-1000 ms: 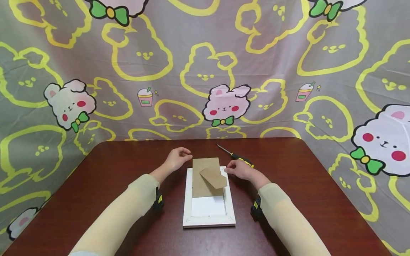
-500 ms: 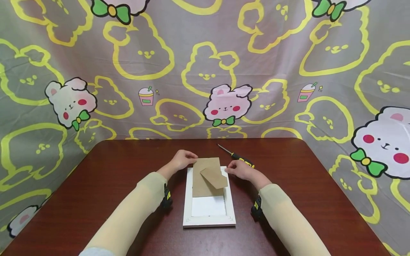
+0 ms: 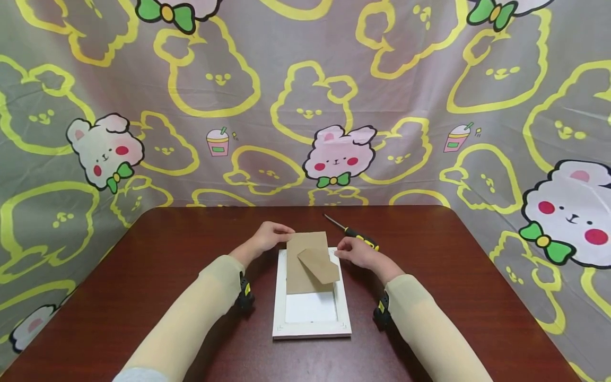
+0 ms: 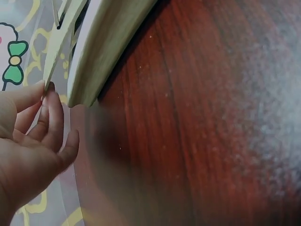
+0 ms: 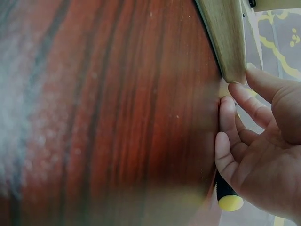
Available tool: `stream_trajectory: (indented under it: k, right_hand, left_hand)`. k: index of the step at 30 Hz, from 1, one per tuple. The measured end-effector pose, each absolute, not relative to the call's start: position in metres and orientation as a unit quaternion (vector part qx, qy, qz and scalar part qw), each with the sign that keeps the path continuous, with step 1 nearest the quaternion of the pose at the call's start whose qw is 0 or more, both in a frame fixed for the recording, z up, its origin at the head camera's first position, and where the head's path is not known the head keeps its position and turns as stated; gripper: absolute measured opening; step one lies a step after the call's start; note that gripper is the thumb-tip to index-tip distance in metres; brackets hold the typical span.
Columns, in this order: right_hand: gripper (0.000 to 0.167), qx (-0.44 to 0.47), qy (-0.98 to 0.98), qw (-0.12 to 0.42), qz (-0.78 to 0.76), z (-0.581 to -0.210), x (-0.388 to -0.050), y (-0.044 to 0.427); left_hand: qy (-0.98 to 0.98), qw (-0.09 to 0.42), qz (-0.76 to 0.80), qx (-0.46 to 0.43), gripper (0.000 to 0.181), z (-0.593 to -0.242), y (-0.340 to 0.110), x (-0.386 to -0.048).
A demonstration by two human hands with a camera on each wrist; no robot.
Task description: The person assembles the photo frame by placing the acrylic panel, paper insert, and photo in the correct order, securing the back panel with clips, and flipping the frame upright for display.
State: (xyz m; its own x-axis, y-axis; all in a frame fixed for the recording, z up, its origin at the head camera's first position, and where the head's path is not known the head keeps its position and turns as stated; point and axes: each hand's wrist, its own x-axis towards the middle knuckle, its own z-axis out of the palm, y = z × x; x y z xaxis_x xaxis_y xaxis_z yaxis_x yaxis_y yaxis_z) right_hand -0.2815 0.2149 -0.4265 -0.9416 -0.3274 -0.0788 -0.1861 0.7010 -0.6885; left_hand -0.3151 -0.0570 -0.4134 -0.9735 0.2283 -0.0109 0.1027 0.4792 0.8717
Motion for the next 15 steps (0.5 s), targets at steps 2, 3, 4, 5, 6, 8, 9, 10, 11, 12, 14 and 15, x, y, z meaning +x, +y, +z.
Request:
stream_trajectory:
  k: [2,3,4,5,6,8,9,10,11,12,14,15]
  right_hand:
    - [0.014,-0.136,0.918,0.1,-0.358,-0.4264,-0.2818,0.2151]
    - [0.014,-0.135,0.919,0.1,-0.358,-0.4265,-0.2819,0.2151]
    - [0.014,-0.134,0.919,0.099,-0.357,-0.4266,-0.2819,0.2151]
    - [0.015,-0.135,0.919,0.099,-0.357,-0.4267,-0.2819,0.2151]
    - [0.015,-0.134,0.919,0.098,-0.357,-0.427,-0.282,0.215]
    - [0.015,-0.136,0.919,0.098,-0.358,-0.4276,-0.2818,0.215]
    - [0.015,-0.136,0.918,0.097,-0.359,-0.4278,-0.2817,0.2149]
    - [0.015,-0.14,0.918,0.095,-0.359,-0.4278,-0.2814,0.2152]
    - [0.016,-0.145,0.918,0.092,-0.358,-0.4278,-0.2812,0.2156]
    - [0.015,-0.145,0.918,0.091,-0.358,-0.4279,-0.2812,0.2157]
    - [0.015,-0.146,0.918,0.089,-0.358,-0.4275,-0.2809,0.2159]
    - [0.015,-0.147,0.918,0.088,-0.359,-0.4272,-0.2807,0.216]
  left_hand:
    - [0.846,0.076,0.519,0.092,0.016,-0.4126,-0.0581,-0.3148]
    - [0.839,0.082,0.53,0.09,0.016,-0.4125,-0.0586,-0.3147]
    - [0.83,0.088,0.543,0.089,0.017,-0.4126,-0.059,-0.3149]
    - [0.821,0.094,0.556,0.087,0.017,-0.4131,-0.0595,-0.3152]
    - [0.813,0.101,0.567,0.085,0.018,-0.4138,-0.0602,-0.3157]
    - [0.802,0.108,0.582,0.08,0.019,-0.4149,-0.061,-0.3158]
    - [0.8,0.108,0.584,0.08,0.019,-0.4154,-0.0612,-0.3156]
    - [0.798,0.109,0.588,0.078,0.019,-0.4156,-0.0613,-0.3152]
    - [0.797,0.109,0.59,0.077,0.019,-0.4158,-0.0613,-0.3147]
    - [0.797,0.109,0.59,0.075,0.019,-0.416,-0.0612,-0.3142]
    - [0.796,0.108,0.591,0.076,0.019,-0.4162,-0.0611,-0.3132]
    - [0.795,0.107,0.592,0.075,0.019,-0.4165,-0.0611,-0.3128]
